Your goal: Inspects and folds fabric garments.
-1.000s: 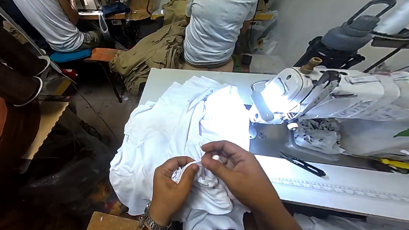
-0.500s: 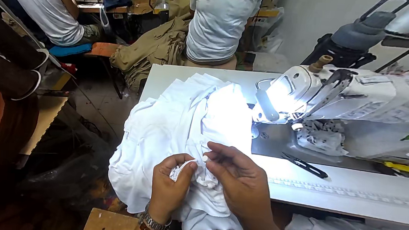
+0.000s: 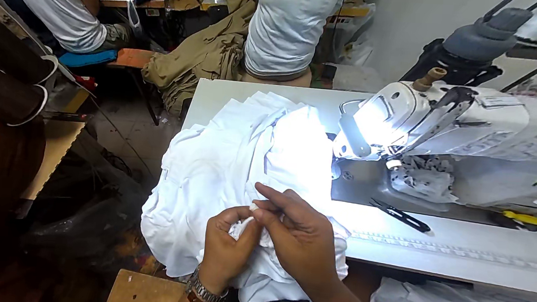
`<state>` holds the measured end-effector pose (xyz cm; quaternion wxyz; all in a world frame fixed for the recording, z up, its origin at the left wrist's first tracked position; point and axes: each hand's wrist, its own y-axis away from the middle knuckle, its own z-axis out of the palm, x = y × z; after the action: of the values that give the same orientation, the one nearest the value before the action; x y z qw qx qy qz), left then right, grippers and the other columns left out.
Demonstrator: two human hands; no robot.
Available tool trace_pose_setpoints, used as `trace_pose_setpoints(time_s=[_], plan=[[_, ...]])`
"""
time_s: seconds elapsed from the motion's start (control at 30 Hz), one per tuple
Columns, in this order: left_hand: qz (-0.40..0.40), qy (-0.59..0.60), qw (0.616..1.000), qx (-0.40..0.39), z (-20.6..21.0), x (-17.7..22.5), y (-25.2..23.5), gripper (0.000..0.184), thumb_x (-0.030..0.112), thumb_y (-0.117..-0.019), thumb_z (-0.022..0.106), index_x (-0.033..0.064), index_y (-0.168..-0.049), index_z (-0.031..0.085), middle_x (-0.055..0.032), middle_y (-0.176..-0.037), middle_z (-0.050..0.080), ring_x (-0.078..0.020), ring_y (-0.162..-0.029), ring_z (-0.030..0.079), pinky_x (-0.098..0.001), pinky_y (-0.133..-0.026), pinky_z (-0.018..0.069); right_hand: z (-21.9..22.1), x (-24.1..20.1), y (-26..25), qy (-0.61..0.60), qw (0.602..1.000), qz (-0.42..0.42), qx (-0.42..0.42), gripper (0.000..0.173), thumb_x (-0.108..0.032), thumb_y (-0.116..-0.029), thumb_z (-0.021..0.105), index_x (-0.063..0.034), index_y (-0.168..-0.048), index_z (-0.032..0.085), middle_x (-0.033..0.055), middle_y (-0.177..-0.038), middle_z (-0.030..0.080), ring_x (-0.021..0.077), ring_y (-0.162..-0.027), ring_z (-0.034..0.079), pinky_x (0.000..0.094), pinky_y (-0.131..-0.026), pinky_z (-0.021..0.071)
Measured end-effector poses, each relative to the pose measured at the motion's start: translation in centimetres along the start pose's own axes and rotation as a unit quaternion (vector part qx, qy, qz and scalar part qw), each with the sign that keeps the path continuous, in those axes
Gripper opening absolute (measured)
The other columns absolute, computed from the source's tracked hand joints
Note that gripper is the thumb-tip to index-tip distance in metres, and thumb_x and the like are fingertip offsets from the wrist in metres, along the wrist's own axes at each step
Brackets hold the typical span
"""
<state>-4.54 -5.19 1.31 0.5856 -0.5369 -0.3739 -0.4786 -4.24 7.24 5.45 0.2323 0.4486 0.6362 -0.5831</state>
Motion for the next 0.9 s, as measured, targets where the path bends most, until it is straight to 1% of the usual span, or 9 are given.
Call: trace_pose_setpoints(time_s=[0.07,0.13,0.2,0.4,0.63,0.7,0.77,0.83,0.9], plan=[[-0.003,0.004,1.0,-0.007,0.3,-0.2,0.3,0.006,0.008,-0.0875,0.068,0.0068,-0.087,0.074,0.0023,-0.08,0.071,-0.0036,-0.075,0.068,-0.0231,-0.071,0.0581,0.4,-0.4,-0.5,-0.025,0.999,0.016,-0.014,0.034,-0.002,-0.0895,0.068,-0.0003,-0.123,0.071,0.0008,-0.093,0.073,0.0012,-0.081,0.066,0.0131,-0.072,0.0559],[-0.024,0.031,0.999,-0.001,-0.1,-0.1,0.1,0.008,0.01,-0.0919,0.068,0.0072,-0.093,0.075,-0.0004,-0.083,0.072,-0.0066,-0.076,0.069,-0.0252,-0.071,0.059,0.0,-0.4,-1.1,-0.106,0.994,0.026,-0.014,0.038,0.001,-0.0911,0.069,0.0003,-0.129,0.067,0.0029,-0.099,0.075,0.0067,-0.085,0.071,0.0206,-0.078,0.0611],[-0.038,0.043,0.998,0.004,-0.5,0.0,0.0,0.008,0.011,-0.0936,0.068,0.0078,-0.096,0.076,-0.0016,-0.085,0.072,-0.0077,-0.075,0.068,-0.0253,-0.07,0.0589,-1.0,-0.3,-1.5,-0.145,0.989,0.03,0.003,0.043,0.001,-0.0917,0.07,-0.0039,-0.134,0.065,0.0017,-0.099,0.074,0.009,-0.085,0.071,0.0244,-0.079,0.0615],[-0.041,0.063,0.997,0.009,-0.3,-0.1,0.2,0.007,0.01,-0.0931,0.069,0.0075,-0.095,0.075,-0.0018,-0.085,0.072,-0.0075,-0.076,0.068,-0.0249,-0.071,0.0589,-1.4,0.2,0.6,-0.056,0.997,0.047,0.006,0.039,-0.004,-0.0914,0.07,-0.0045,-0.13,0.068,-0.0006,-0.096,0.075,0.0063,-0.083,0.072,0.0205,-0.075,0.0616],[-0.069,0.07,0.995,0.031,0.0,0.0,0.3,0.009,0.009,-0.092,0.069,0.0071,-0.095,0.077,-0.0026,-0.087,0.074,-0.0086,-0.078,0.07,-0.0259,-0.072,0.0594,0.4,0.7,0.3,-0.018,1.0,0.018,0.005,0.034,-0.003,-0.0924,0.069,-0.0011,-0.126,0.07,0.0015,-0.102,0.074,0.0048,-0.088,0.07,0.018,-0.079,0.0602],[-0.048,0.068,0.996,0.018,0.0,0.0,0.3,0.008,0.008,-0.0913,0.069,0.0068,-0.094,0.076,-0.0021,-0.087,0.073,-0.0084,-0.08,0.07,-0.0258,-0.074,0.0593,0.3,0.5,-0.4,-0.059,0.997,0.049,0.0,0.036,-0.001,-0.0918,0.069,-0.0024,-0.128,0.069,0.0011,-0.099,0.075,0.0056,-0.086,0.071,0.0194,-0.077,0.0607],[-0.047,0.067,0.996,0.023,-0.1,0.1,0.2,0.008,0.01,-0.093,0.068,0.0075,-0.095,0.076,-0.0019,-0.087,0.073,-0.0086,-0.08,0.069,-0.0261,-0.074,0.0587,-0.1,0.4,-1.4,-0.165,0.981,0.102,0.002,0.039,0.001,-0.0932,0.068,-0.0054,-0.132,0.067,0.0019,-0.097,0.074,0.0076,-0.084,0.07,0.0226,-0.077,0.0604],[-0.055,0.063,0.995,0.046,0.0,0.2,0.2,0.008,0.011,-0.0935,0.068,0.0081,-0.095,0.076,-0.0013,-0.088,0.072,-0.0086,-0.08,0.068,-0.0268,-0.075,0.0585,-0.8,0.0,-2.7,-0.269,0.946,0.177,0.027,0.037,0.002,-0.0984,0.057,-0.0075,-0.133,0.065,0.0011,-0.094,0.072,0.0067,-0.081,0.068,0.0227,-0.077,0.0591],[-0.022,0.035,0.997,0.062,0.7,0.2,0.1,0.008,0.008,-0.0922,0.068,0.0059,-0.095,0.074,-0.0016,-0.088,0.072,-0.0088,-0.082,0.069,-0.0276,-0.077,0.0593,-1.6,-0.4,-4.4,-0.329,0.907,0.258,0.052,0.034,-0.003,-0.1048,0.045,-0.0088,-0.133,0.063,0.0019,-0.098,0.07,0.0084,-0.08,0.068,0.0232,-0.074,0.0594]])
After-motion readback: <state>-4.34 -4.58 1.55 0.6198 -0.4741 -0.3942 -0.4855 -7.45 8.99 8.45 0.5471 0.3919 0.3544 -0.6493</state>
